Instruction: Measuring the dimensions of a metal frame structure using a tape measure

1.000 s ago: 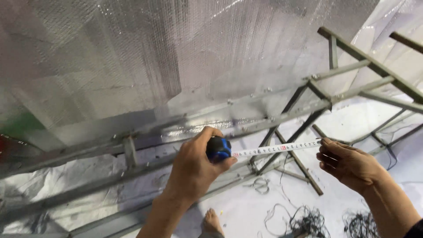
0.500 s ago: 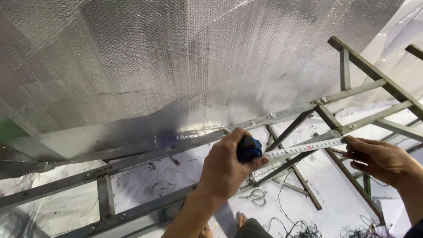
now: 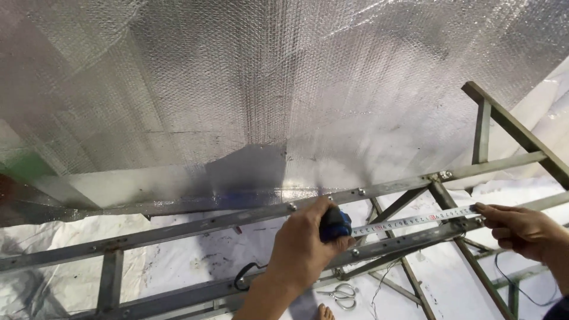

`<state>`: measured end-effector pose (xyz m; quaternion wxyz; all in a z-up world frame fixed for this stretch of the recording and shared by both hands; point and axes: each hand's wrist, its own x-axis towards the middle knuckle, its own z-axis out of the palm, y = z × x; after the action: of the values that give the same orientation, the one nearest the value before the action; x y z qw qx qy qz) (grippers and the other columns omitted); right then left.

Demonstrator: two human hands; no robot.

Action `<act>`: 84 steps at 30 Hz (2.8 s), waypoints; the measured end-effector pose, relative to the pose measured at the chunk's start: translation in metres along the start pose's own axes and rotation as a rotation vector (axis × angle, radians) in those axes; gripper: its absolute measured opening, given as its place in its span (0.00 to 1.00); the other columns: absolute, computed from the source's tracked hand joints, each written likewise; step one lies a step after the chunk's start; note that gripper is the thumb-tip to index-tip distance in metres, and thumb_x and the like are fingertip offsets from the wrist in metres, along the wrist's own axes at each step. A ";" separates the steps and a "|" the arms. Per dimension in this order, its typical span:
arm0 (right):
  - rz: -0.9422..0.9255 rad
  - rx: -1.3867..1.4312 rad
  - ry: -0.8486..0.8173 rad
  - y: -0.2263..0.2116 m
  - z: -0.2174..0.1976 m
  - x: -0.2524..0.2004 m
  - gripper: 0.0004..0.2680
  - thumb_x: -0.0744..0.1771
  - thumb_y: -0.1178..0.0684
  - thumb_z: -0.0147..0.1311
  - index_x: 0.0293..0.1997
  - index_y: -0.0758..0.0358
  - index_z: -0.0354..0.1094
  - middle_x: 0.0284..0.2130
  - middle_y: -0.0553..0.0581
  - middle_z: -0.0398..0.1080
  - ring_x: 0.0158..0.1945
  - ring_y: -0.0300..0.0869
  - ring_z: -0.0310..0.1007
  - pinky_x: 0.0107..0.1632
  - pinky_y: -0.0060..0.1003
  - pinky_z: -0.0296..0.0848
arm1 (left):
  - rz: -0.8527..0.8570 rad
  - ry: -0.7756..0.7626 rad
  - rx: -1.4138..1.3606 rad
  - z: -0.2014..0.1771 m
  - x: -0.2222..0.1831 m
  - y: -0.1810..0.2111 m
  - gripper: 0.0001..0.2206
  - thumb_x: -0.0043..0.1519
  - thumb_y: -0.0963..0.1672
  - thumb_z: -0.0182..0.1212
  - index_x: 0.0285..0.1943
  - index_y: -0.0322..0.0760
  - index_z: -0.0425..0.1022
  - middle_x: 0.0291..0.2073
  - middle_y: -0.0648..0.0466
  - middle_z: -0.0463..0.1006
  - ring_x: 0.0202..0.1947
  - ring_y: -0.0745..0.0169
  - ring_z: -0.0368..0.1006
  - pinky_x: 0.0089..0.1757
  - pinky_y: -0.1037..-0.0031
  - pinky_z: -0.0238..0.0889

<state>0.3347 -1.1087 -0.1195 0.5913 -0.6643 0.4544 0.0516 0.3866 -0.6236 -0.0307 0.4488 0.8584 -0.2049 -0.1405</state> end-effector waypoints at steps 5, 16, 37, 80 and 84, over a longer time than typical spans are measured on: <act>0.011 -0.051 -0.023 0.010 -0.006 0.041 0.14 0.71 0.54 0.51 0.56 0.80 0.71 0.20 0.57 0.57 0.17 0.40 0.49 0.16 0.38 0.50 | 0.001 0.009 0.060 0.026 0.016 0.001 0.23 0.51 0.51 0.75 0.52 0.45 0.72 0.36 0.56 0.82 0.35 0.59 0.80 0.42 0.66 0.71; 0.107 -0.314 0.026 -0.019 0.008 0.041 0.15 0.69 0.56 0.59 0.54 0.87 0.78 0.15 0.65 0.60 0.13 0.46 0.51 0.15 0.38 0.44 | -0.029 0.002 0.080 0.044 0.039 0.012 0.19 0.52 0.48 0.75 0.47 0.45 0.71 0.35 0.57 0.81 0.34 0.62 0.79 0.39 0.67 0.72; 0.044 -0.264 0.144 -0.008 0.037 -0.006 0.12 0.69 0.57 0.59 0.54 0.80 0.77 0.20 0.70 0.67 0.17 0.51 0.59 0.18 0.43 0.58 | -0.110 -0.093 0.056 0.030 0.029 -0.006 0.20 0.51 0.49 0.76 0.47 0.44 0.73 0.35 0.56 0.83 0.34 0.60 0.81 0.41 0.66 0.70; -0.900 -0.861 0.163 0.038 0.228 -0.182 0.20 0.63 0.52 0.56 0.64 0.48 0.65 0.68 0.52 0.59 0.70 0.49 0.55 0.66 0.59 0.61 | -0.168 -0.038 0.063 -0.038 -0.027 -0.064 0.20 0.49 0.47 0.77 0.49 0.51 0.76 0.37 0.61 0.84 0.34 0.67 0.80 0.42 0.70 0.72; -0.878 -1.022 0.046 0.046 0.251 -0.200 0.26 0.64 0.39 0.52 0.72 0.42 0.52 0.75 0.54 0.44 0.74 0.54 0.44 0.69 0.66 0.49 | -0.164 -0.015 0.073 -0.047 -0.032 -0.069 0.20 0.48 0.46 0.78 0.48 0.50 0.77 0.37 0.61 0.84 0.34 0.67 0.80 0.41 0.71 0.74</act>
<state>0.3058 -0.7862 -0.1067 0.1589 -0.9846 0.0733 0.0009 0.3943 -0.5394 -0.0598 0.4025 0.8871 -0.1421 -0.1756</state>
